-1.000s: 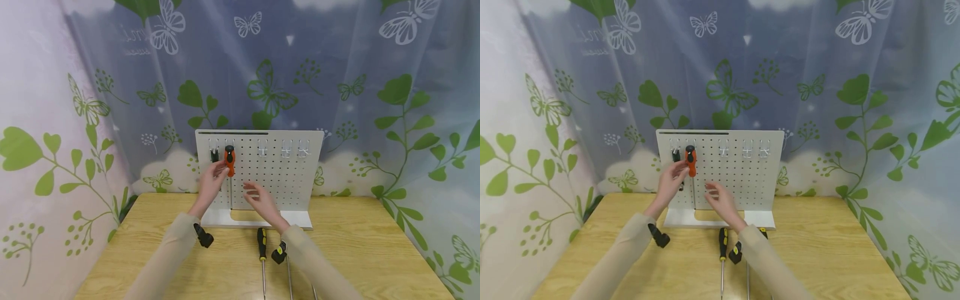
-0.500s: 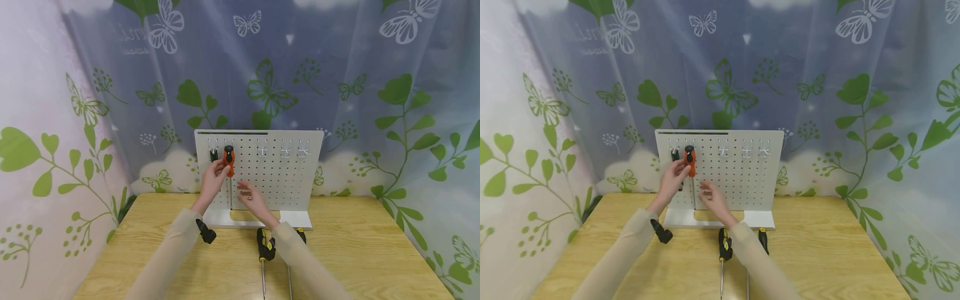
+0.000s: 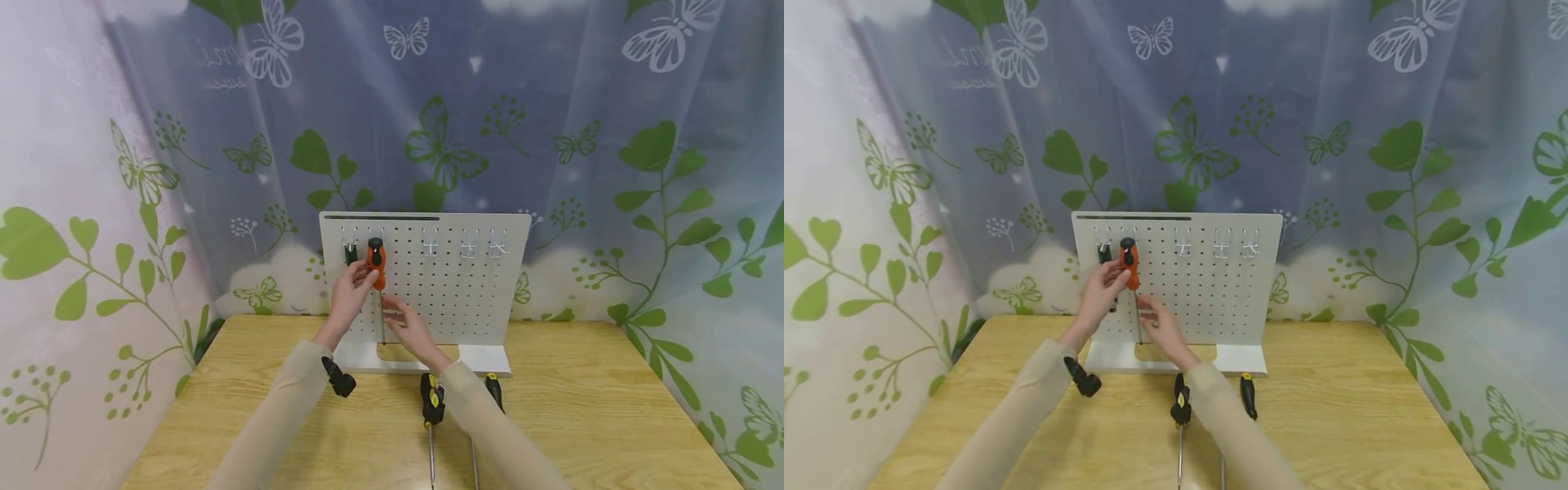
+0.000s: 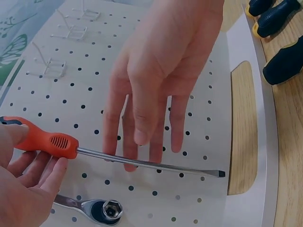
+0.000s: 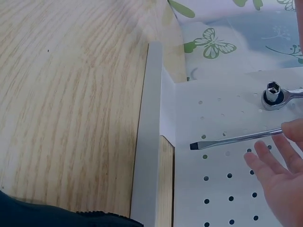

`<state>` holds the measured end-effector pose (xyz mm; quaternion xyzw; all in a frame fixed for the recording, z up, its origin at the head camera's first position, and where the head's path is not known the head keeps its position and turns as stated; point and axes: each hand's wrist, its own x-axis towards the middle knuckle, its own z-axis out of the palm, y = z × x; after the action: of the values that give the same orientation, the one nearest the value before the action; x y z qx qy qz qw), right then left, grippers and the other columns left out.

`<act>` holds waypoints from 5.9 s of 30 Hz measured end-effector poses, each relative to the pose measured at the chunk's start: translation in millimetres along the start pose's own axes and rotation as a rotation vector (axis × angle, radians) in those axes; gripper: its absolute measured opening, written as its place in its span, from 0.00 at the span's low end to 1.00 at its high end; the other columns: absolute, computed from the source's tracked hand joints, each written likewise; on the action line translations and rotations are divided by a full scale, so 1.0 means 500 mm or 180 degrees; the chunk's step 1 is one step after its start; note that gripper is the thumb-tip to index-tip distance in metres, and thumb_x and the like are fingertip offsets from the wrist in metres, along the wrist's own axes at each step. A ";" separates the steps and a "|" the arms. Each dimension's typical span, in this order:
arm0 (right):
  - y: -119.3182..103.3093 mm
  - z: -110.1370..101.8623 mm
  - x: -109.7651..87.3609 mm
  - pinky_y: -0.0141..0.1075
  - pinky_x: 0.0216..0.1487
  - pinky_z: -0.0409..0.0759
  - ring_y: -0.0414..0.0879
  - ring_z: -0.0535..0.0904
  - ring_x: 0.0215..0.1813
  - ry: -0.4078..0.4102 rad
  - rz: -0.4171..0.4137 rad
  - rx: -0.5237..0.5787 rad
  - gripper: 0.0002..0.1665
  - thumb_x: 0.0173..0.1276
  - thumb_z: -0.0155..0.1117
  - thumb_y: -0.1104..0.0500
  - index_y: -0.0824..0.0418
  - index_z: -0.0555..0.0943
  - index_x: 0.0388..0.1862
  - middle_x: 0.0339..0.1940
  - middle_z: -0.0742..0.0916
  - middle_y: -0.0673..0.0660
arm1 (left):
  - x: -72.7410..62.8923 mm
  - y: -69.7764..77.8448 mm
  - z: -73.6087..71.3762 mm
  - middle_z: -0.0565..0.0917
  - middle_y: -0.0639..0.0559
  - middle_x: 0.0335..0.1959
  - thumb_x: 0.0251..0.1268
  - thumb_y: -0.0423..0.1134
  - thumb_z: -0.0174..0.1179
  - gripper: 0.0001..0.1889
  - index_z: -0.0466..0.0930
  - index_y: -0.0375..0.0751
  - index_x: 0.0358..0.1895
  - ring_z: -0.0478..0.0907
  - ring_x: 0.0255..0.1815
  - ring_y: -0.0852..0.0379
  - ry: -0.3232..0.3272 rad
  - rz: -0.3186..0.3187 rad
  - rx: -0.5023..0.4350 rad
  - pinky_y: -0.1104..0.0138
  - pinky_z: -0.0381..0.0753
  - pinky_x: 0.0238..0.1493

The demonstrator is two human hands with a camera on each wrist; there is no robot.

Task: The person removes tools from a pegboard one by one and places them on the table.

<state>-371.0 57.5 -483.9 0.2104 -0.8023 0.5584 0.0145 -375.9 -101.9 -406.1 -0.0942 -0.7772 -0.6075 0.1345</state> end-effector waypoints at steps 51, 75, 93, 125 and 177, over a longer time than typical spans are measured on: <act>-0.050 0.022 -0.074 0.38 0.40 0.90 0.60 0.85 0.45 0.0456 -0.0276 0.0482 0.24 0.69 0.65 0.72 0.66 0.77 0.63 0.49 0.87 0.65 | -0.036 0.036 -0.001 0.79 0.32 0.61 0.75 0.38 0.60 0.24 0.70 0.31 0.68 0.78 0.61 0.38 0.0006 -0.0077 -0.0437 0.50 0.81 0.62; -0.064 0.017 -0.099 0.38 0.40 0.90 0.61 0.85 0.47 0.0380 -0.0345 0.0666 0.24 0.70 0.66 0.70 0.64 0.77 0.64 0.50 0.86 0.64 | -0.069 0.068 -0.010 0.81 0.35 0.60 0.74 0.39 0.62 0.24 0.71 0.34 0.68 0.80 0.58 0.41 -0.0033 -0.0021 -0.0454 0.51 0.82 0.61; -0.063 0.020 -0.154 0.48 0.41 0.90 0.66 0.84 0.46 0.0177 -0.0098 0.0890 0.26 0.69 0.65 0.72 0.67 0.75 0.65 0.51 0.85 0.71 | -0.102 0.051 -0.002 0.82 0.35 0.58 0.73 0.38 0.63 0.24 0.73 0.32 0.66 0.82 0.55 0.43 -0.0127 -0.0139 -0.0535 0.60 0.86 0.53; -0.018 0.065 -0.260 0.52 0.37 0.90 0.57 0.86 0.40 0.0018 0.0517 0.1231 0.26 0.66 0.64 0.75 0.73 0.73 0.64 0.48 0.82 0.71 | -0.181 -0.064 0.038 0.84 0.33 0.53 0.73 0.40 0.63 0.24 0.74 0.27 0.64 0.85 0.48 0.46 -0.0216 -0.0713 -0.0573 0.58 0.89 0.48; 0.010 0.118 -0.370 0.40 0.32 0.90 0.45 0.82 0.30 -0.0456 0.1151 0.1522 0.25 0.58 0.65 0.78 0.76 0.71 0.56 0.37 0.82 0.63 | -0.306 -0.184 0.048 0.87 0.29 0.41 0.65 0.29 0.66 0.19 0.76 0.17 0.53 0.87 0.39 0.48 -0.0464 -0.1053 -0.0273 0.61 0.89 0.39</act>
<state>-191.9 65.3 -558.1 0.1005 -0.6716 0.7087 -0.1916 -261.9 -98.5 -545.6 -0.0145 -0.7631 -0.6455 -0.0282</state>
